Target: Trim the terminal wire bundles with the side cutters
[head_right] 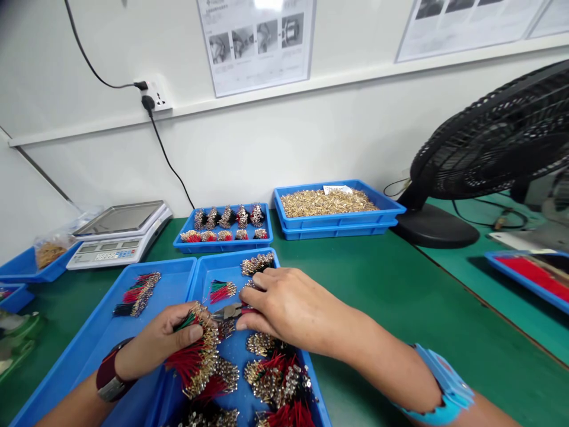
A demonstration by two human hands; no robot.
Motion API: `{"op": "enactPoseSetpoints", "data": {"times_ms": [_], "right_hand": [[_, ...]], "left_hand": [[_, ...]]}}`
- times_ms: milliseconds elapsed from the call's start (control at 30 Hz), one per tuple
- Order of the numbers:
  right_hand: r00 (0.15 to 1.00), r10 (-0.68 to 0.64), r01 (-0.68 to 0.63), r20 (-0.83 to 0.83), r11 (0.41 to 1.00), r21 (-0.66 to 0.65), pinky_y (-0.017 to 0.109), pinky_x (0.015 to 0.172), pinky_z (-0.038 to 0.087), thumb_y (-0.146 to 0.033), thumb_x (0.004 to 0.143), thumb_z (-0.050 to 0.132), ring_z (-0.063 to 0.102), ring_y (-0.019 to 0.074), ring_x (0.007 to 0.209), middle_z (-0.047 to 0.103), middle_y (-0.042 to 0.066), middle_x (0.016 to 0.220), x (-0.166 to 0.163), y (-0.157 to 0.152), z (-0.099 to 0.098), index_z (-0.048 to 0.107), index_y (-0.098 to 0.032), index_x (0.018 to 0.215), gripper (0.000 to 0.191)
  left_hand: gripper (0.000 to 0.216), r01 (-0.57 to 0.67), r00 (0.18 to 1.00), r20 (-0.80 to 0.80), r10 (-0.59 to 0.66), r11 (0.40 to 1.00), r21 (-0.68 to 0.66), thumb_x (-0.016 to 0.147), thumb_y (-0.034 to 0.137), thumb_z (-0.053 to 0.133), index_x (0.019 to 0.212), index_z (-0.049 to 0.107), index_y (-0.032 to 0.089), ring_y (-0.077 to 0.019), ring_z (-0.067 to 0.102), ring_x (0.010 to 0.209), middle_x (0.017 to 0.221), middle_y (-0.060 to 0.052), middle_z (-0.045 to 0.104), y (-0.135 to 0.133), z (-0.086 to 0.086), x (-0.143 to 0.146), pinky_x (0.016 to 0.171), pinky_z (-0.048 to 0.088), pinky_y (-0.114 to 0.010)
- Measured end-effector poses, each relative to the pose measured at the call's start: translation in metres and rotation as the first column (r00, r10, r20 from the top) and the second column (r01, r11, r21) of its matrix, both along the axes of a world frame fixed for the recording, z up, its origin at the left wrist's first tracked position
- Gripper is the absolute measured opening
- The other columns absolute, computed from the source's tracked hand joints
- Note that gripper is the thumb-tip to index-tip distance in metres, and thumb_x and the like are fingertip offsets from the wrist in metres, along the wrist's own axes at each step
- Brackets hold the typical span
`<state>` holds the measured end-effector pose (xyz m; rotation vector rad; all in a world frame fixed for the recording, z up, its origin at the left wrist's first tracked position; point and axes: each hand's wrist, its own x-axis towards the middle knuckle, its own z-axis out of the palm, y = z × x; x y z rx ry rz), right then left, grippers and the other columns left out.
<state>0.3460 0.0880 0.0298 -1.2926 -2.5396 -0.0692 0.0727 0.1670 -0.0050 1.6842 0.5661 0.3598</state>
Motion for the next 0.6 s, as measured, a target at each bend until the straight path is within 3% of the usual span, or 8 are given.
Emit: {"op": "enactPoseSetpoints", "data": {"times_ms": [167,367,600], "right_hand": [[0.999,0.027,-0.028,-0.021,0.999,-0.032,0.035,0.065,0.033,-0.054,0.107,0.040,0.053,0.0196,0.073,0.060,0.004,0.082,-0.0002,0.0001,0.0006,0.066,-0.018,0.101,0.044],[0.998,0.057,-0.059,-0.040,0.997,-0.040,0.034,0.064,0.034,-0.055,0.107,0.041,0.053,0.0188,0.073,0.060,0.004,0.081,-0.0009,0.0019,-0.0007,0.065,-0.018,0.096,0.046],[0.998,0.065,-0.065,-0.010,0.996,-0.058,0.034,0.060,0.028,-0.056,0.107,0.041,0.051,0.0175,0.069,0.059,0.002,0.078,0.0000,0.0009,-0.0011,0.061,-0.020,0.091,0.044]], "left_hand": [[0.037,0.028,1.000,-0.013,-0.027,0.999,0.030,0.096,0.052,0.063,0.098,0.071,0.015,-0.0218,0.060,0.089,0.093,-0.005,0.069,0.0009,-0.0013,0.0000,0.082,0.049,-0.032],[0.040,0.030,0.999,-0.041,-0.028,0.998,0.058,0.096,0.054,0.062,0.095,0.071,0.015,-0.0207,0.058,0.085,0.090,-0.004,0.067,0.0012,-0.0036,-0.0010,0.079,0.047,-0.030],[0.044,-0.016,0.999,-0.042,0.016,1.000,-0.008,0.099,0.056,0.057,0.103,0.070,0.014,-0.0187,0.056,0.081,0.089,-0.004,0.065,0.0000,-0.0074,-0.0001,0.076,0.044,-0.029]]}}
